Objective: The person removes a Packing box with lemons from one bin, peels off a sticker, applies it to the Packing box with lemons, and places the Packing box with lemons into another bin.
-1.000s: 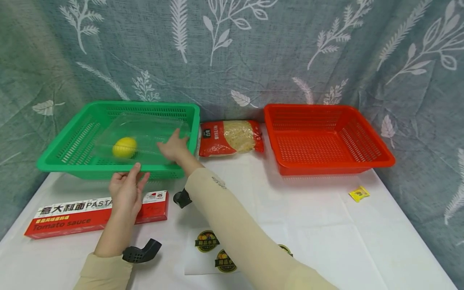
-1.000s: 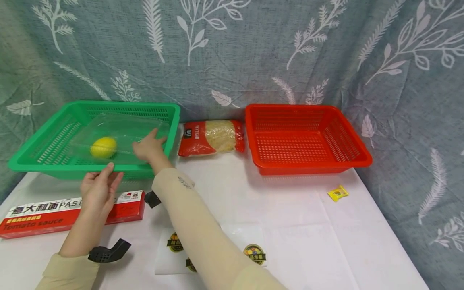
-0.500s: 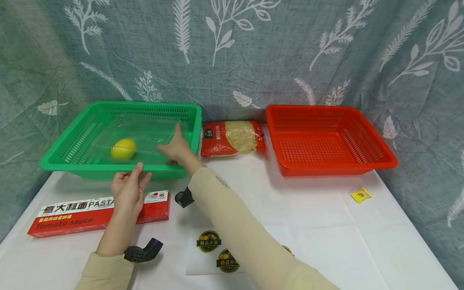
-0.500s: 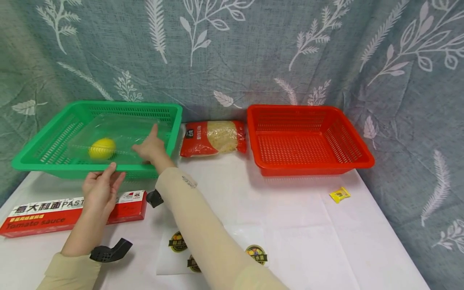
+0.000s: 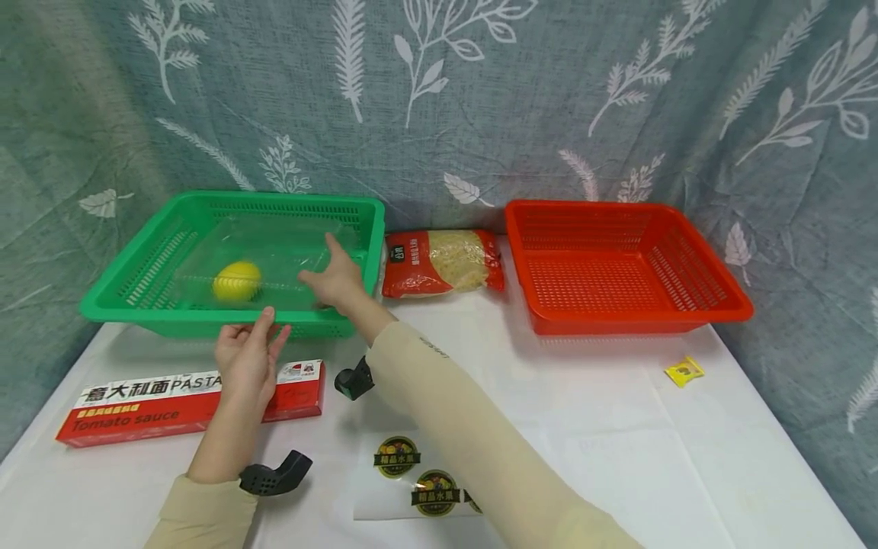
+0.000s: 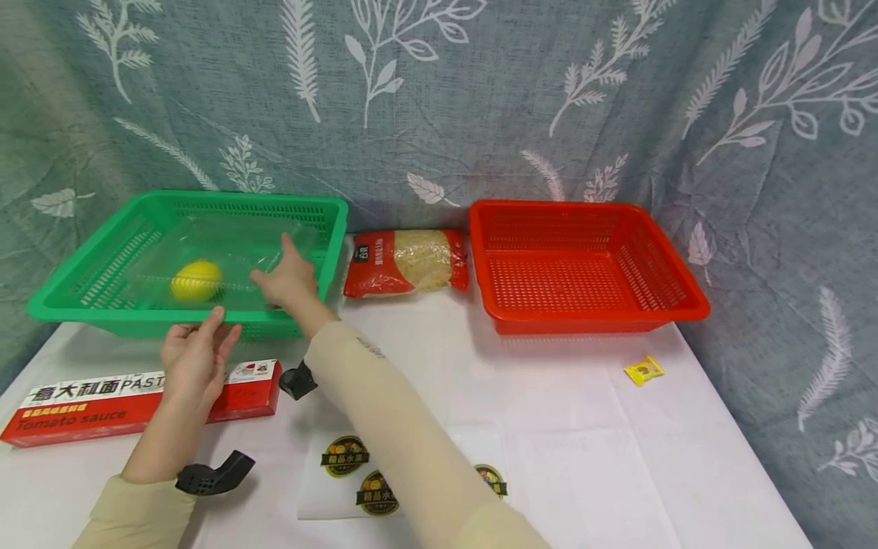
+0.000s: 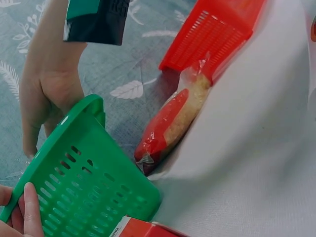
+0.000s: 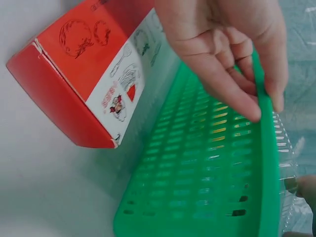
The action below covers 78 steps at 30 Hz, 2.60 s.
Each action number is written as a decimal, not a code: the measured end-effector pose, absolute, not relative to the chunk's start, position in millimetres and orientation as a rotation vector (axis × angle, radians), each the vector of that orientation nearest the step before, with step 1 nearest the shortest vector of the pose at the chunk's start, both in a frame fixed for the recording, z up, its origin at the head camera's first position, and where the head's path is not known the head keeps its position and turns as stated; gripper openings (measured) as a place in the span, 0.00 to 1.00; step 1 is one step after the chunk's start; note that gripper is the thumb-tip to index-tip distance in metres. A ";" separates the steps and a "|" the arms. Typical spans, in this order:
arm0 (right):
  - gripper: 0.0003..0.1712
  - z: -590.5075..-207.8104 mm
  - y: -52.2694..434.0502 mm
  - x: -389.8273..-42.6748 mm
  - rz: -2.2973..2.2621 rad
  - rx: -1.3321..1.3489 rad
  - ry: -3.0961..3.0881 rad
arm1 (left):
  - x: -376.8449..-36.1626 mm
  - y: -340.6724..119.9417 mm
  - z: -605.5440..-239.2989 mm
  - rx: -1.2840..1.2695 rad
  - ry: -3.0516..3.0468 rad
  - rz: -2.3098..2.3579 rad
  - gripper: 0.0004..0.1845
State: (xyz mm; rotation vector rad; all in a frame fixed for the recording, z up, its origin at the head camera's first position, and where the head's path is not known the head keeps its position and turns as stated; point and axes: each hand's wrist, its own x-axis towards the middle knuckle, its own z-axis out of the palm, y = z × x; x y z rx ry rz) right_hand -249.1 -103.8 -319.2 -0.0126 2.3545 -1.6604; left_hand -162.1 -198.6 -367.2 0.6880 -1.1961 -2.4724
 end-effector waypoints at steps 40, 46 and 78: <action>0.42 -254.0 40.0 -228.3 -1.676 -0.463 2.282 | -157.0 -197.5 -369.3 0.583 -1.243 -2.511 0.24; 0.42 -250.4 65.8 -220.5 -1.710 -0.403 2.248 | -156.8 -197.7 -370.0 0.569 -1.273 -2.495 0.25; 0.42 -263.3 153.1 -180.5 -1.487 -0.415 2.447 | -157.7 -196.3 -369.6 0.528 -1.327 -2.484 0.21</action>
